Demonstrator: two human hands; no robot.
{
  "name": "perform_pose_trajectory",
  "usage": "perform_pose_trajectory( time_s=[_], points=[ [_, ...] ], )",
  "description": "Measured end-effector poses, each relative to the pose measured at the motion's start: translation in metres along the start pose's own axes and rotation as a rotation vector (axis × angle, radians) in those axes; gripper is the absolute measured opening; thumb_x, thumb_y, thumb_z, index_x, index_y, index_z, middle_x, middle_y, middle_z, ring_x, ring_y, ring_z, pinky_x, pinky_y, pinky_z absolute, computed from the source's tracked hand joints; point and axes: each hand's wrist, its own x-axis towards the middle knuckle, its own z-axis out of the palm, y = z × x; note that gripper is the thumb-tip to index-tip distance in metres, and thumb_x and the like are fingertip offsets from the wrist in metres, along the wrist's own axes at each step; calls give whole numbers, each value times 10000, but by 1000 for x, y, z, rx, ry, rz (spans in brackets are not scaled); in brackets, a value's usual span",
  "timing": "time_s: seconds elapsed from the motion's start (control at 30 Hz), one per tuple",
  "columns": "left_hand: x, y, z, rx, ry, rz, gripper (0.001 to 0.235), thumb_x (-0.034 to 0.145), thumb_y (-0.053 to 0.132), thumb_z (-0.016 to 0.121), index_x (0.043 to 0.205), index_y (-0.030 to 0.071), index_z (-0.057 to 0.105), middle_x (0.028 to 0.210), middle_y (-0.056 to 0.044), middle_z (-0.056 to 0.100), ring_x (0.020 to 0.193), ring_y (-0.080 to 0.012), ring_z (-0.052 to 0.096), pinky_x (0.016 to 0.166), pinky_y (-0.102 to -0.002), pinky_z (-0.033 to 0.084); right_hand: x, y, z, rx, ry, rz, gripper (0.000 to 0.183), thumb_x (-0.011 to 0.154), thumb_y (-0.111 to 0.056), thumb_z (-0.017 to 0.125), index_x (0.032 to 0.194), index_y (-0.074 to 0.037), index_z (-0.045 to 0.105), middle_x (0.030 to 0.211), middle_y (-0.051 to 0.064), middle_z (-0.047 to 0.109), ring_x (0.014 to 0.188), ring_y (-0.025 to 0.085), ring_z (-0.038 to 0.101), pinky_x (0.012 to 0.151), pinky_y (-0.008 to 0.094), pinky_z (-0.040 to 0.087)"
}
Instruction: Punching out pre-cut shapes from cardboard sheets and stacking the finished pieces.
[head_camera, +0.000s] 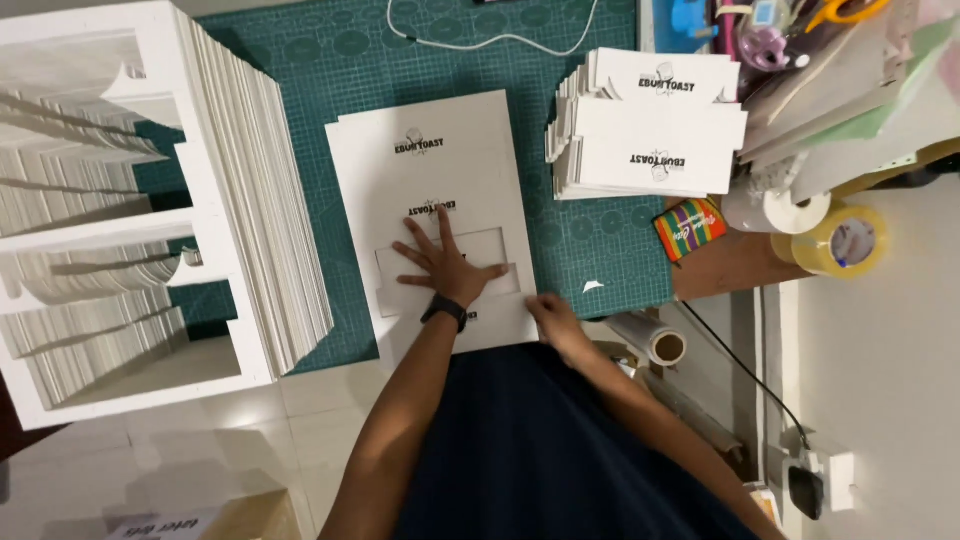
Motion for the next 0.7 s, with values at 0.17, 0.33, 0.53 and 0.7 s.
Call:
perform_pose_trajectory(
  time_s=[0.17, 0.33, 0.53, 0.7],
  points=[
    [-16, -16, -11, 109, -147, 226, 1339, 671, 428, 956, 1653, 372, 46, 1659, -163, -286, 1475, -494, -299, 1048, -799, -194, -59, -43, 9, 107, -63, 186, 666, 1027, -572, 420, 1282, -10, 671, 1334, 253, 662, 1370, 401, 523, 1158, 508, 397],
    [-22, -48, 2, 302, -376, 359, 1377, 617, 477, 952, 1635, 440, 25, 1666, -115, -305, 1476, -457, -335, 1011, -815, -229, -16, 20, 38, 92, 60, 161, 568, 1077, -485, 340, 1219, -36, 657, 1067, 205, 697, 1063, 334, 640, 984, 475, 479],
    [-16, -49, 5, 399, -390, 342, 1365, 655, 453, 937, 1634, 440, -15, 1666, -111, -308, 1492, -457, -301, 1030, -833, -186, 34, 80, 60, -16, 217, 67, 518, 1114, -433, 355, 1209, -30, 667, 1094, 311, 712, 1150, 499, 641, 987, 579, 512],
    [-20, -43, 2, 396, -367, 338, 1365, 668, 455, 938, 1635, 441, -25, 1672, -97, -295, 1501, -453, -282, 1066, -819, -161, -16, 10, 46, 143, 198, 172, 402, 1073, -367, 427, 1080, -45, 669, 816, 156, 738, 703, 259, 758, 550, 352, 625]
  ],
)
